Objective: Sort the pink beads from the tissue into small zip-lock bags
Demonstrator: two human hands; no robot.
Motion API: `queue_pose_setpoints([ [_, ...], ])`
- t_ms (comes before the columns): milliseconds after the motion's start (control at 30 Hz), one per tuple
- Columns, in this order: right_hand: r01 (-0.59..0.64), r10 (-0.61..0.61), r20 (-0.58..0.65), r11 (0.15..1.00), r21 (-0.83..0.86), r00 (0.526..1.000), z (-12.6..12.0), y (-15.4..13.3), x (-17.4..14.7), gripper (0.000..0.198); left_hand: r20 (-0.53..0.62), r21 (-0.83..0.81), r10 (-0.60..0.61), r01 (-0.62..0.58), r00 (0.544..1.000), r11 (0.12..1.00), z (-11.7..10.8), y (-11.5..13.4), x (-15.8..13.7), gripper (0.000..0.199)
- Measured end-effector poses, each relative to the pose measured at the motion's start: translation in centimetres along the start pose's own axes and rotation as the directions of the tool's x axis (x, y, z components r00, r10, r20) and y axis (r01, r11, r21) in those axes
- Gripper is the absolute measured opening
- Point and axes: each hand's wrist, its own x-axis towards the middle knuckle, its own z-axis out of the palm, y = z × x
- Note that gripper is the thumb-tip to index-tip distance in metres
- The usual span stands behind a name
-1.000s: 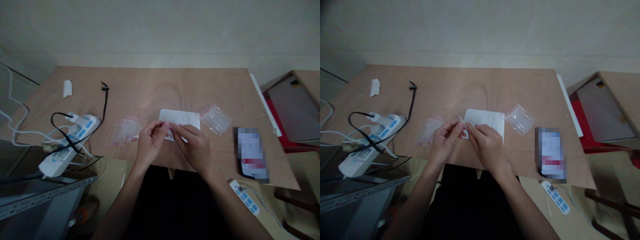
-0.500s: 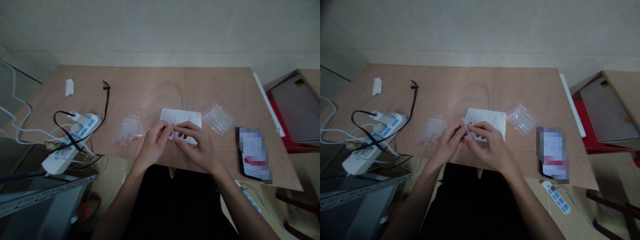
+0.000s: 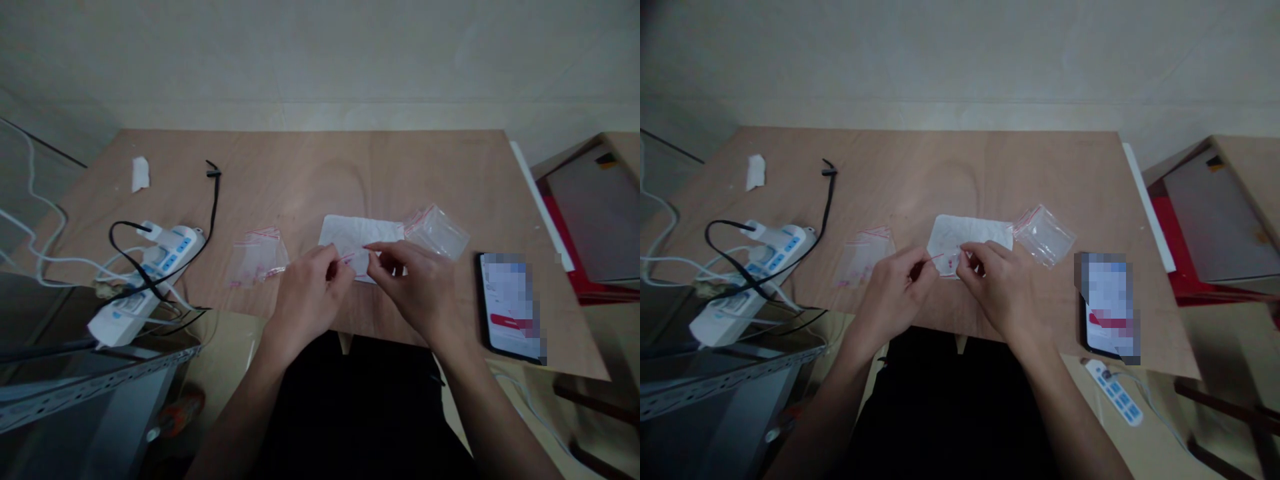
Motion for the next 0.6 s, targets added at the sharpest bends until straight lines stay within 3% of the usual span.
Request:
queue_pose_setpoints([
  [133, 0.063, -0.113, 0.132, 0.94, 0.335, 0.985, -0.1, 0.5, -0.1, 0.039, 0.02, -0.143, 0.04, -0.037, 0.999, 0.989, -0.4, 0.2, 0.1, 0.025],
  [233, -0.004, -0.168, 0.241, 0.814, 0.58, 0.956, 0.6, 1.2, -0.6, 0.058, 0.028, -0.206, 0.05, -0.043, 0.998, 0.978, -0.2, 0.2, 0.2, 0.024],
  [333, -0.051, -0.159, 0.244, 0.733, 0.679, 0.957, 1.4, 1.9, -1.2, 0.089, 0.019, -0.231, 0.052, -0.047, 0.998, 0.972, -0.2, 0.2, 0.3, 0.024],
  [400, -0.046, -0.134, 0.206, 0.725, 0.687, 0.969, 1.9, 2.2, -1.3, 0.084, 0.014, -0.238, 0.052, -0.047, 0.999, 0.97, -0.3, 0.2, 0.3, 0.026],
  [533, -0.056, -0.066, 0.152, 0.734, 0.677, 0.986, 1.9, 2.0, -1.2, 0.048, -0.009, -0.286, 0.028, -0.029, 1.0, 0.958, -0.4, 0.0, 0.3, 0.028],
  [600, -0.04, -0.053, 0.122, 0.752, 0.658, 0.991, 1.6, 1.8, -0.8, 0.037, -0.073, -0.372, -0.011, -0.017, 0.997, 0.928, 0.1, -0.3, 0.4, 0.028],
])
